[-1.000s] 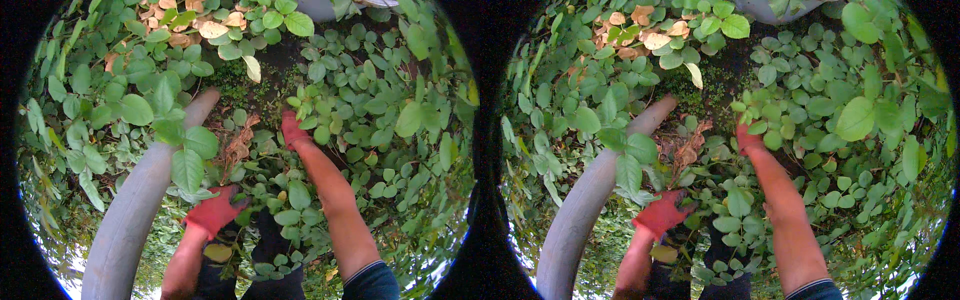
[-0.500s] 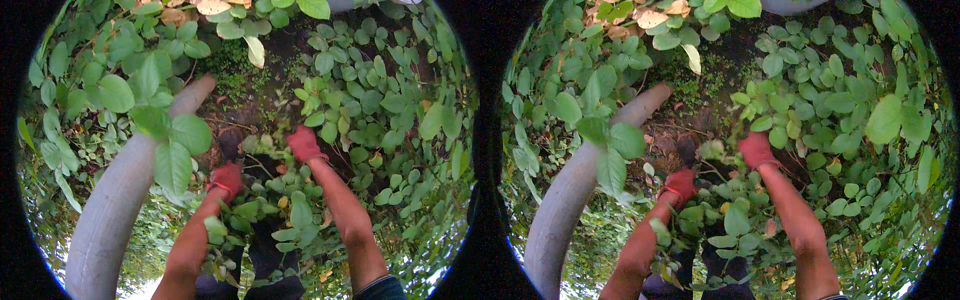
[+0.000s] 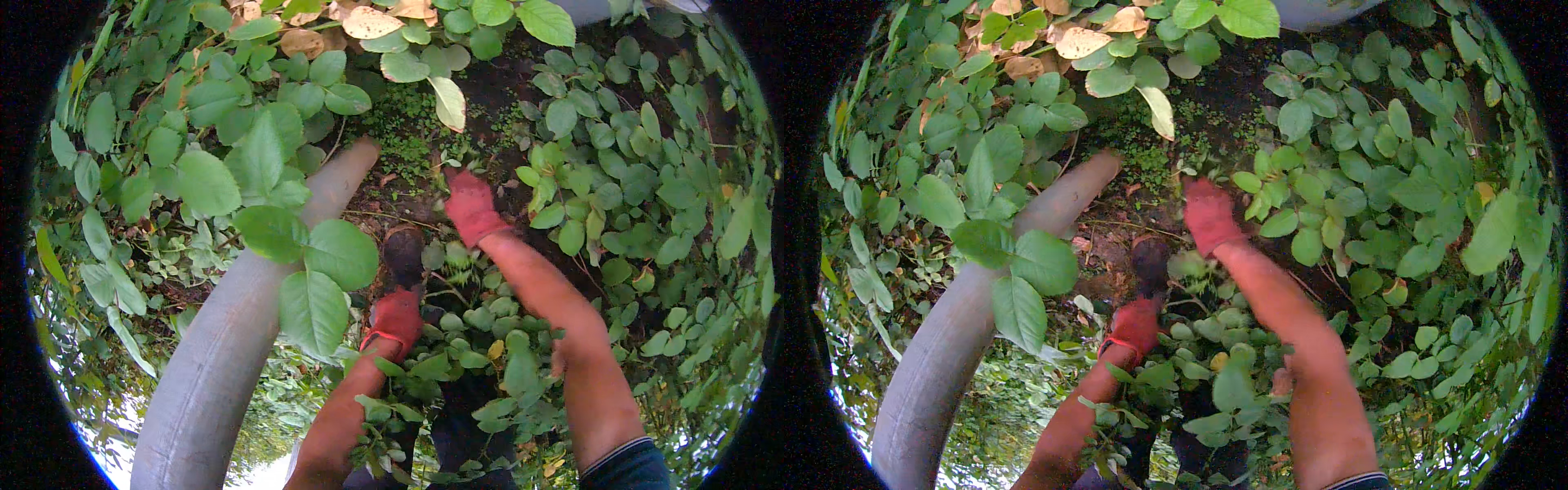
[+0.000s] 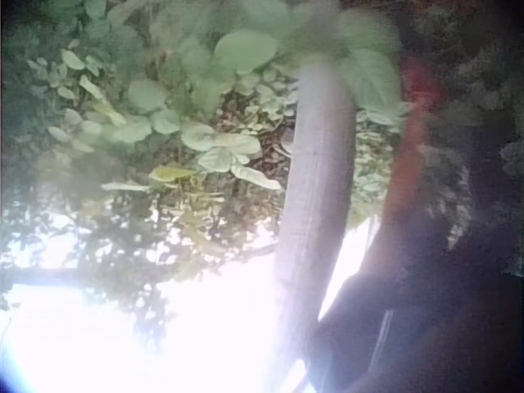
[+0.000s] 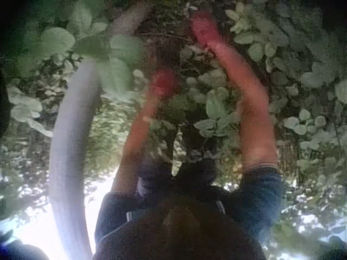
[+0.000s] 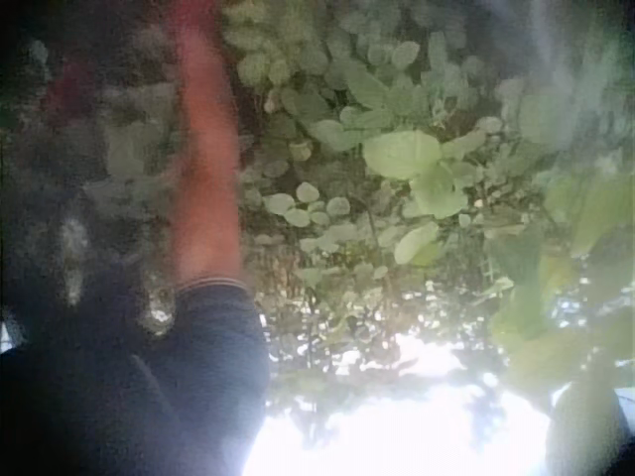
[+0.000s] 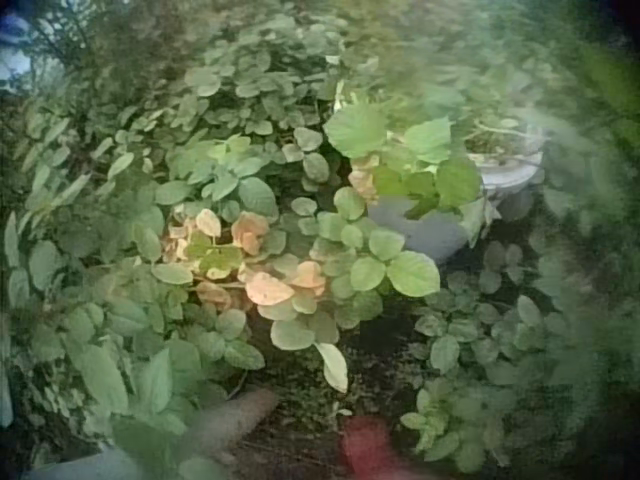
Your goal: The person repeatedly pulls weeds and debris from a dense patch of ground cover and places them into a white bucket. The person uses both hands to uproot plants and occasionally shifts the bucket to a new location.
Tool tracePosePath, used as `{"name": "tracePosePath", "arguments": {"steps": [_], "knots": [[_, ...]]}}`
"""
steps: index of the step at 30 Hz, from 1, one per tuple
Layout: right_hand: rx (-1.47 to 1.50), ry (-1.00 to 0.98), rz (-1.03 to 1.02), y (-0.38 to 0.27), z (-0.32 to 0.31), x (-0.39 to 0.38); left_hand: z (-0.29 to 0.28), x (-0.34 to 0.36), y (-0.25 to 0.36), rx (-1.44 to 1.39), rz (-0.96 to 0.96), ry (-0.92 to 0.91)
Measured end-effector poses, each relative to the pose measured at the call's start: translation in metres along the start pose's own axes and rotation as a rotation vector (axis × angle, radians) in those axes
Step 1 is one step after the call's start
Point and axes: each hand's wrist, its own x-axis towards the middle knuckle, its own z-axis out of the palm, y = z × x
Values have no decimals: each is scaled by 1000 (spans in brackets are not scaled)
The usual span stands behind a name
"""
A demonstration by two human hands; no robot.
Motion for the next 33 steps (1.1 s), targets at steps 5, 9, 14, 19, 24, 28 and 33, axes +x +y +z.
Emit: {"name": "tracePosePath", "arguments": {"steps": [5, 9, 14, 19, 24, 28, 33], "knots": [[-335, 243, -361, -25, 8, 62, -15, -2, 5, -65, 11, -24], [-103, -94, -220, -46, 48, 87, -13, 10, 11, 4, -32, -102], [-77, -56, -395, -19, 31, 54, -7, 6, 7, -80, 35, 36], [21, -75, -150, -13, -62, 60, 3, 4, -2, -122, -34, -9], [-24, 439, -345, -37, -47, 152, -21, 16, 6, -120, -3, -212], [262, 379, -227, -42, -9, 161, -29, 17, 13, -85, 46, -121], [460, -113, -261, 8, -8, 100, -16, 13, 7, -56, -2, -33]]}}
